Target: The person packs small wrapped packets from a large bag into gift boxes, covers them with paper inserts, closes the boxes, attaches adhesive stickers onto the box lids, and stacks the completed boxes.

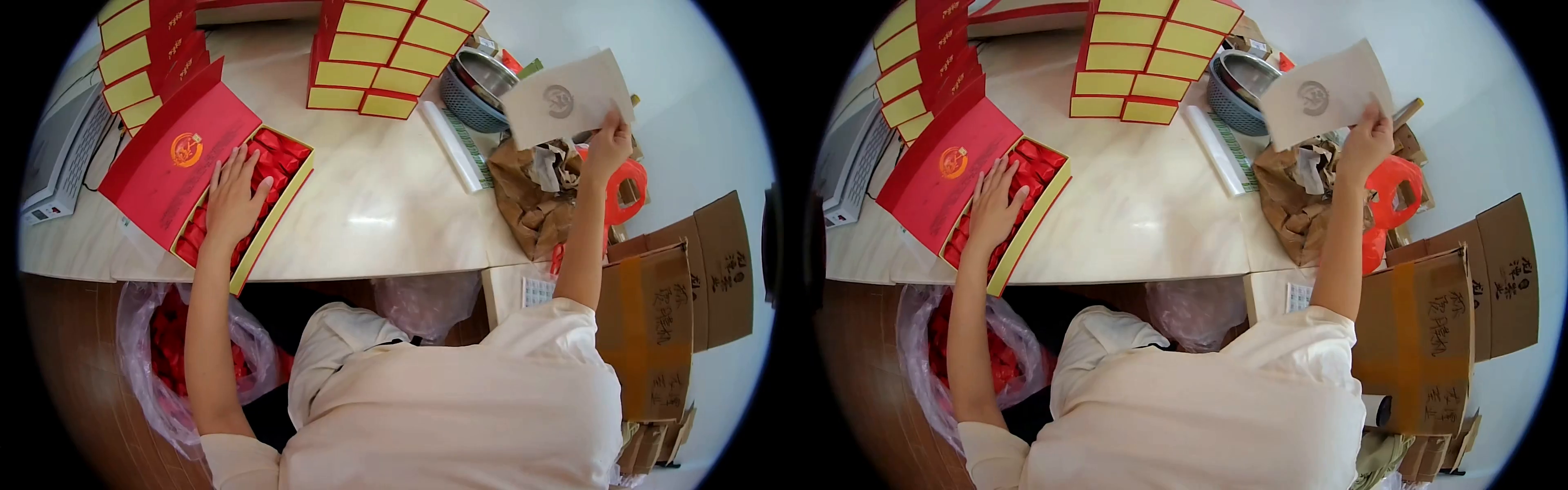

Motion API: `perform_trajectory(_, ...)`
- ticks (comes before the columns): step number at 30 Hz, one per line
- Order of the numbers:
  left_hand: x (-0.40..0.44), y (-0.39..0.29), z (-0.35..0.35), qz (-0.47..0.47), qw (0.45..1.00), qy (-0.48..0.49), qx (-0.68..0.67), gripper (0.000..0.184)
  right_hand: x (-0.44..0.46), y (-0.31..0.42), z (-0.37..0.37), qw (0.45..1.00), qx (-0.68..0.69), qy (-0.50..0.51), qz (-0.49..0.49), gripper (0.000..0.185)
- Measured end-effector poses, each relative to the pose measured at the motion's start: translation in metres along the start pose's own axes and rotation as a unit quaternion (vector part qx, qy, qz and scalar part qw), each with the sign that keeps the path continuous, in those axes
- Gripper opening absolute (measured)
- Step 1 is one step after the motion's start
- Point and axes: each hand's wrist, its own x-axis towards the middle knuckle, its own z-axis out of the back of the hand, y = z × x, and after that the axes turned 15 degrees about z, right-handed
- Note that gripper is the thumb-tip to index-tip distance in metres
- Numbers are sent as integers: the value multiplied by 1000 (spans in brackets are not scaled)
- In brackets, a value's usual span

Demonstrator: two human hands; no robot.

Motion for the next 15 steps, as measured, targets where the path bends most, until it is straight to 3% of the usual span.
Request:
perform_trajectory(2, -1, -1, 1, 3, 1000, 2, -3, 55, -6, -2, -8, 985, -129, 71, 87, 26)
perform_trajectory(6, -1, 1, -2, -1, 1000, -4, -8, 56, -32, 4, -19, 962, -222, 152, 39, 24)
perform_trajectory(7, 0, 2, -3, -6, 1000, -11, -12, 57, -47, 14, -28, 968, -167, 134, 129, 21)
perform_trajectory(9, 1, 1, -2, -4, 1000, -8, -8, 57, -82, 39, -34, 908, -316, 238, 137, 25)
perform_trajectory(11, 0, 0, -2, -3, 1000, -3, -4, 57, -130, 36, -45, 853, -253, 303, 341, 41)
perform_trajectory(14, -1, 1, -3, 0, 1000, -8, -4, 56, -228, 42, -64, 856, -133, 429, 257, 43)
perform_trajectory(15, -1, 0, -2, 0, 1000, -7, -5, 56, -261, 36, -62, 827, -157, 475, 256, 42)
